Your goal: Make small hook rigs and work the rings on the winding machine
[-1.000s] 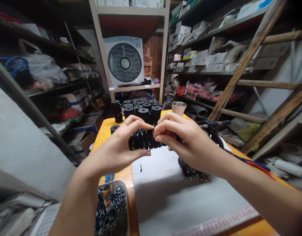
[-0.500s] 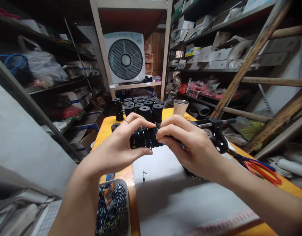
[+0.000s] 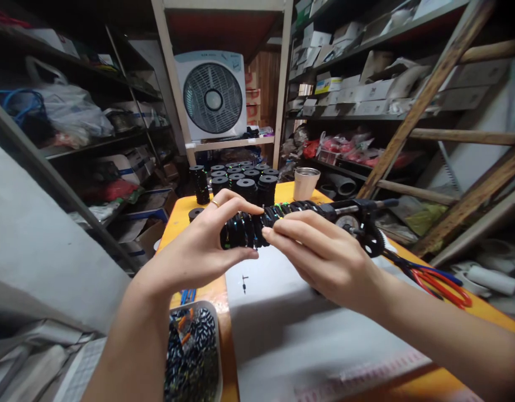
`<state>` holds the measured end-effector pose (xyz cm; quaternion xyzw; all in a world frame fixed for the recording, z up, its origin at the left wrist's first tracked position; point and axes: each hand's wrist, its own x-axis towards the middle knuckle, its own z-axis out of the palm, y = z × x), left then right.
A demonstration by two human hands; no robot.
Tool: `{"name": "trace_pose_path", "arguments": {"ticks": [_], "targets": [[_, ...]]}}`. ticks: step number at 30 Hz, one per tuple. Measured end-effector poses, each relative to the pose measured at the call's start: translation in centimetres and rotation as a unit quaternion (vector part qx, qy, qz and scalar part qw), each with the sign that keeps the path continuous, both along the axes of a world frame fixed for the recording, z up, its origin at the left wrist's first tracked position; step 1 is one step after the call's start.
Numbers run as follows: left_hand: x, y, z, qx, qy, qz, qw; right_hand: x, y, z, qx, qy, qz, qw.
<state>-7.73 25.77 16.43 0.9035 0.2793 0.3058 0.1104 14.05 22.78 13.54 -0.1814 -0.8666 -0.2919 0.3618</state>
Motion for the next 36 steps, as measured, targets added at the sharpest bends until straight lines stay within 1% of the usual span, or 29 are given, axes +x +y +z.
{"name": "trace_pose_path", "arguments": {"ticks": [2, 3, 5, 7, 8, 9, 10, 11, 13, 15, 16, 19, 24, 27, 29, 31, 32, 34, 36], "targets": [[0.1, 0.0, 0.1, 0.004, 0.004, 0.002, 1.000, 0.8, -0.8, 0.2, 0.006, -0.049, -0.024, 0.999], [0.1, 0.0, 0.1, 0.008, 0.006, 0.004, 1.000, 1.4, -1.3, 0.2, -0.009, -0.059, -0.034, 0.998], [0.0, 0.0, 0.2, 0.012, 0.014, 0.011, 1.000, 3.1, -2.6, -0.1, -0.073, -0.039, -0.044, 0.996], [-0.5, 0.0, 0.2, 0.006, 0.031, 0.018, 0.999, 5.3, -4.1, -1.1, -0.173, 0.014, -0.050, 0.984], [-0.8, 0.0, 0.2, -0.003, 0.038, 0.021, 0.999, 6.6, -4.8, -1.8, -0.231, 0.035, -0.068, 0.970], [-1.3, 0.0, 0.2, -0.016, 0.044, 0.022, 0.999, 7.8, -5.5, -2.8, -0.293, 0.043, -0.097, 0.950], [-1.7, 0.0, 0.2, -0.032, 0.047, 0.024, 0.998, 9.0, -6.0, -3.9, -0.348, 0.039, -0.145, 0.925], [-2.2, 0.0, 0.2, -0.049, 0.046, 0.026, 0.997, 10.1, -6.5, -5.0, -0.388, 0.030, -0.195, 0.900], [-3.1, 0.1, 0.1, -0.086, 0.040, 0.037, 0.995, 11.6, -6.8, -7.3, -0.441, 0.023, -0.255, 0.860], [-3.6, 0.2, 0.0, -0.119, 0.026, 0.044, 0.992, 12.3, -6.6, -9.1, -0.459, 0.056, -0.287, 0.839], [-3.8, 0.3, -0.1, -0.132, 0.017, 0.045, 0.990, 12.3, -6.5, -9.7, -0.460, 0.073, -0.297, 0.834], [-3.9, 0.3, -0.2, -0.160, -0.002, 0.041, 0.986, 11.8, -5.9, -10.6, -0.450, 0.106, -0.294, 0.837], [-3.6, 0.4, -0.1, -0.211, -0.046, 0.009, 0.976, 11.3, -5.3, -11.6, -0.413, 0.117, -0.262, 0.865], [-3.6, 0.4, -0.1, -0.218, -0.057, 0.005, 0.974, 11.7, -5.1, -12.6, -0.409, 0.110, -0.266, 0.866], [-3.7, 0.5, -0.1, -0.222, -0.061, 0.002, 0.973, 11.8, -5.0, -12.8, -0.403, 0.108, -0.272, 0.867], [-3.8, 0.5, -0.2, -0.232, -0.070, -0.007, 0.970, 11.5, -5.1, -12.0, -0.372, 0.107, -0.268, 0.882], [-3.9, 0.6, -0.2, -0.239, -0.077, -0.014, 0.968, 11.0, -5.3, -11.2, -0.351, 0.106, -0.260, 0.893], [-3.9, 0.6, -0.2, -0.248, -0.090, -0.025, 0.964, 9.5, -5.7, -8.8, -0.301, 0.113, -0.221, 0.921], [-3.9, 0.6, -0.3, -0.245, -0.097, -0.030, 0.964, 7.5, -6.0, -5.8, -0.276, 0.120, -0.168, 0.939]]}}
